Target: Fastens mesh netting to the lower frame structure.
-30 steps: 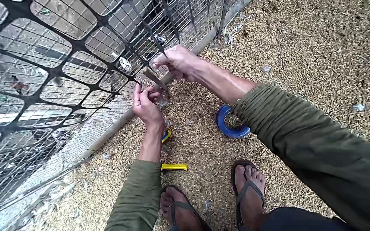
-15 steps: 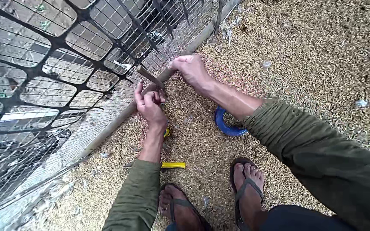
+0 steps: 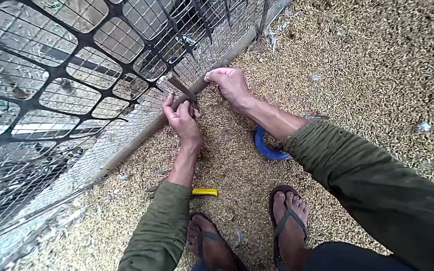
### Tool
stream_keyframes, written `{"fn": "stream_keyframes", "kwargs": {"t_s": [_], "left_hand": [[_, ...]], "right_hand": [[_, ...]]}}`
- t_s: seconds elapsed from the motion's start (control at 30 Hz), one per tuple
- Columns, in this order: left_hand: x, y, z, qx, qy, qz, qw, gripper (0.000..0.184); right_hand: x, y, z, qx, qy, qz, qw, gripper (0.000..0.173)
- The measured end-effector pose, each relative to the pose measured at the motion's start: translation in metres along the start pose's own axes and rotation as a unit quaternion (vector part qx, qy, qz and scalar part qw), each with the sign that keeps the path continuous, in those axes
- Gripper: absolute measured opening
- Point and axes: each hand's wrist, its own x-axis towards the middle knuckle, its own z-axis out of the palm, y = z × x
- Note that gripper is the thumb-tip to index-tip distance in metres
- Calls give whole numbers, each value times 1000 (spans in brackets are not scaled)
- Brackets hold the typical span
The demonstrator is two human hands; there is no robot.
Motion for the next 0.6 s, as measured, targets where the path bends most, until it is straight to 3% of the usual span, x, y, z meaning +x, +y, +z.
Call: {"fn": "stream_keyframes", "kwargs": {"t_s": [0.6], "left_hand": [[1, -2, 0, -3, 5, 0, 1000, 45]], "right_hand": [[31, -39, 6, -83, -113, 97, 985, 18]]}}
